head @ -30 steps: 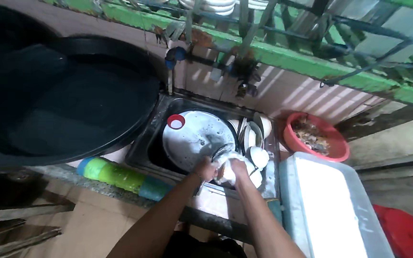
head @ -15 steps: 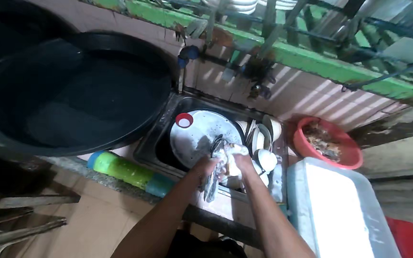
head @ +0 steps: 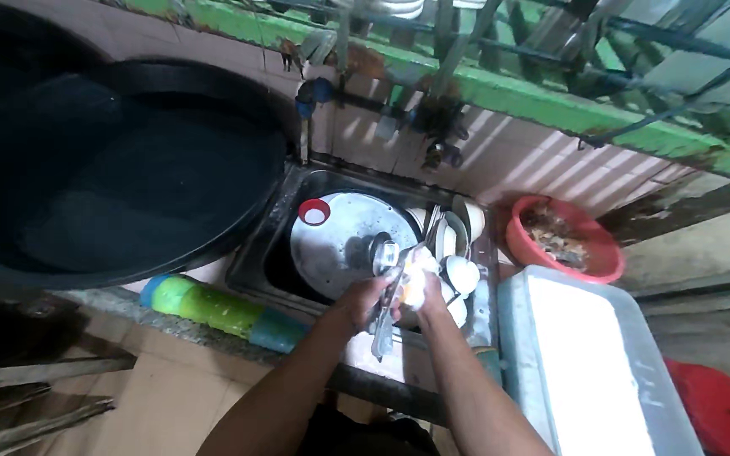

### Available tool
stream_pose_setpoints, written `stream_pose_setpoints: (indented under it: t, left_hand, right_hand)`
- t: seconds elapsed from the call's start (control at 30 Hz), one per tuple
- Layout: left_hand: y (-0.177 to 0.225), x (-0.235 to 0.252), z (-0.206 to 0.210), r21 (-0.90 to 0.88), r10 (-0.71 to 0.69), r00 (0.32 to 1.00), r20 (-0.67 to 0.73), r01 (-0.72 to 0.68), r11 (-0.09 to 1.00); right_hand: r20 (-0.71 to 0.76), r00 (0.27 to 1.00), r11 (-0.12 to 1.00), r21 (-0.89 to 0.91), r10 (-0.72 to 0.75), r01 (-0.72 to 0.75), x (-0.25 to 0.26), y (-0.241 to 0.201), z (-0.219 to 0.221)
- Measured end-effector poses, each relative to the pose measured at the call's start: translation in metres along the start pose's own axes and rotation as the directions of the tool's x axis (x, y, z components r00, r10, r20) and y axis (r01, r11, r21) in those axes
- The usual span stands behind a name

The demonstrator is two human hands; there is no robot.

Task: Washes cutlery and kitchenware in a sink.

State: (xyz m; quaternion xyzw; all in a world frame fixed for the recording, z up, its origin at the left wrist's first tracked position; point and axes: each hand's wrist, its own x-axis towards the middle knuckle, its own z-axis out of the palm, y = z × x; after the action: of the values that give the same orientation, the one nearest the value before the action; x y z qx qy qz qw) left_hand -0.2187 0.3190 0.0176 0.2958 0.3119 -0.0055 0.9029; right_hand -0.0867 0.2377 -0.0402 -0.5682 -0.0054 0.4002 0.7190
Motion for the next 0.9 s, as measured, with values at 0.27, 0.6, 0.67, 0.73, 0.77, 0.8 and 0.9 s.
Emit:
stream_pose_setpoints:
  t: [0.27, 0.6, 0.67, 0.73, 0.77, 0.8, 0.9]
  left_hand:
    - [0.002, 0.001, 0.005, -0.054, -0.059, 0.998, 0.010, 0.060, 0.997]
    - [-0.014, 0.008, 0.013, 0.872, 0.339, 0.934, -0.114, -0.069, 0.485]
    - [-0.010, 0.013, 0.015, 0.817, 0.296, 0.941, -0.163, -0.040, 0.575]
    - [-0.003, 0.015, 0.013, 0.704, 0.209, 0.950, -0.231, 0.015, 0.710]
    - [0.000, 0.012, 0.011, 0.628, 0.119, 0.963, -0.241, 0.062, 0.776]
    - [0.002, 0.007, 0.006, 0.550, 0.027, 0.974, -0.225, 0.104, 0.829]
    - [0.002, 0.004, -0.008, 0.417, -0.183, 0.980, -0.077, 0.199, 0.887]
  right_hand:
    - [-0.122, 0.988, 0.950, -0.308, -0.092, 0.051, 0.001, -0.005, -0.010]
    - [-0.088, 0.986, 0.979, 0.137, -0.142, 0.154, 0.007, -0.019, 0.003]
    - [-0.040, 0.994, 0.982, 0.157, -0.104, 0.109, -0.003, -0.019, 0.016]
    - [-0.051, 0.998, 0.999, 0.020, -0.046, 0.047, -0.019, -0.024, 0.022]
    - [-0.072, 0.997, 0.998, -0.062, -0.023, 0.018, -0.022, -0.029, 0.019]
    - [-0.072, 0.997, 0.995, -0.099, -0.022, 0.015, -0.022, -0.034, 0.013]
    - [-0.073, 0.994, 0.995, -0.045, -0.087, 0.084, -0.013, -0.038, 0.006]
